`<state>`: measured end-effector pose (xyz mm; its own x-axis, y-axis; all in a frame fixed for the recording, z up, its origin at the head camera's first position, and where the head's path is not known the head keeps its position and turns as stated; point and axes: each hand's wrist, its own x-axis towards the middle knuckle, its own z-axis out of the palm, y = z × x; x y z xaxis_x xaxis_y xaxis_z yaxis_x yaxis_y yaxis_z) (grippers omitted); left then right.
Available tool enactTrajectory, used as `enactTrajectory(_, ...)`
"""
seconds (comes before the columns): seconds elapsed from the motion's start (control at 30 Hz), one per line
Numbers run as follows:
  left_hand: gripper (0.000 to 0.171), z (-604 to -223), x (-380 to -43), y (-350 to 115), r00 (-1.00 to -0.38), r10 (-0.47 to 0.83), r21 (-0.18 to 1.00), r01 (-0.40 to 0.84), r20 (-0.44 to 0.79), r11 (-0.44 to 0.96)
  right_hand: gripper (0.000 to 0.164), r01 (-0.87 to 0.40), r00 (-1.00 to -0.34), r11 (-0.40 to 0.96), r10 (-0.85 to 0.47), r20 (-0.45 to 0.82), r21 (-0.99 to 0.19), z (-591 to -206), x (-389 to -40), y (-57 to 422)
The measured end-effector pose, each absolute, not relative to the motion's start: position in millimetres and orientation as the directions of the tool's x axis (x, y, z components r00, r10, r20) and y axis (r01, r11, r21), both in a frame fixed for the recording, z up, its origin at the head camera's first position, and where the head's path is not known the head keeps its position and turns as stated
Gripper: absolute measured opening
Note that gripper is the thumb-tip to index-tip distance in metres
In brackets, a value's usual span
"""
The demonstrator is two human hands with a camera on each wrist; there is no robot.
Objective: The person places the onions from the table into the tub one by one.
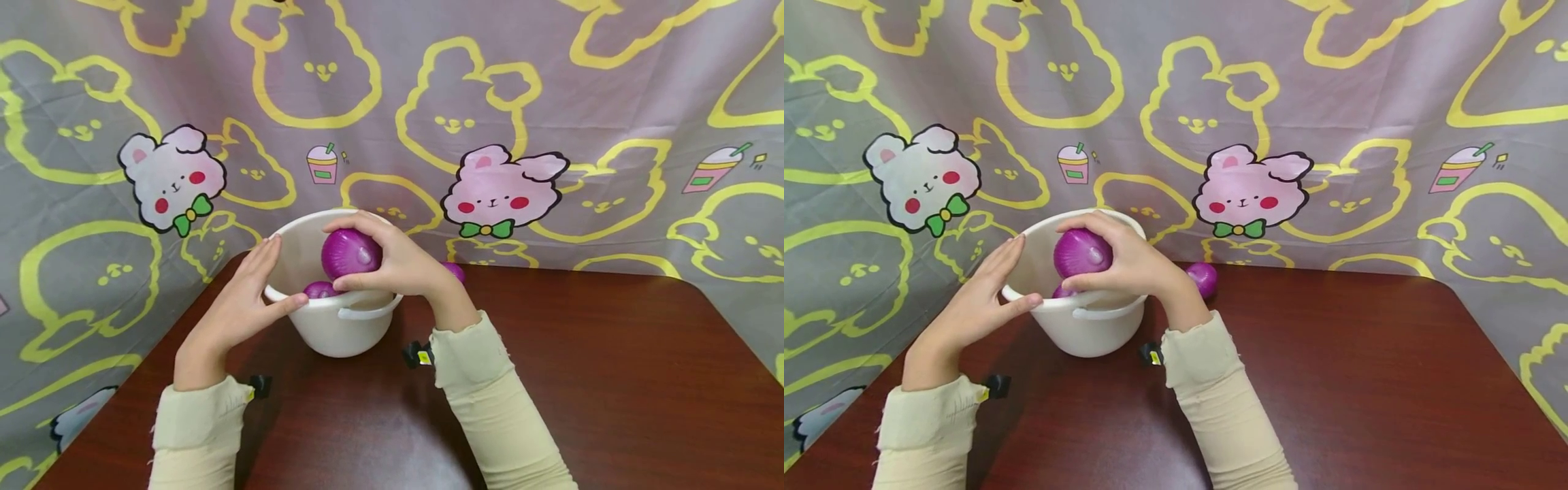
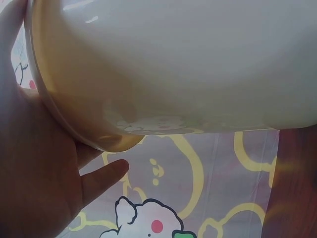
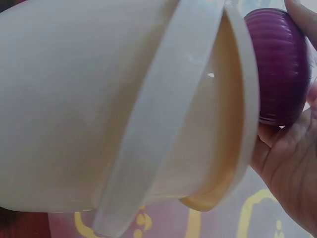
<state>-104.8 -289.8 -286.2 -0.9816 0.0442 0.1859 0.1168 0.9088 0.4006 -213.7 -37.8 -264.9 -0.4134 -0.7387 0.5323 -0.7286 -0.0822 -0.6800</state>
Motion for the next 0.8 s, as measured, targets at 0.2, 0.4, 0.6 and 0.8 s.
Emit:
enactTrajectory(0.2,0.102,-286.3,-105.5,-289.0,-0.982,0.047,0.403,0.118,0.183,0.908,0.066,-0.734,-0.400,-0.086,-0.748,0.530,-0.674,-269.8,-216.2,-46.3)
enactTrajectory(0.4,0.101,-286.3,-103.2,-291.0,-0.982,0.049,0.412,0.122,0.183,0.903,0.068,-0.766,-0.369,-0.060,-0.774,0.515,-0.640,-269.8,-213.0,-54.7)
enactTrajectory(0.6,0.102,-287.4,-103.1,-289.7,-0.983,0.038,0.409,0.109,0.180,0.906,0.068,-0.752,-0.377,-0.021,-0.807,0.455,-0.659,-271.8,-209.6,-51.8)
enactTrajectory(0.8,0.102,-288.4,-104.2,-288.9,-0.981,0.039,0.404,0.114,0.190,0.908,0.064,-0.741,-0.397,0.009,-0.812,0.428,-0.671,-274.5,-206.1,-39.9)
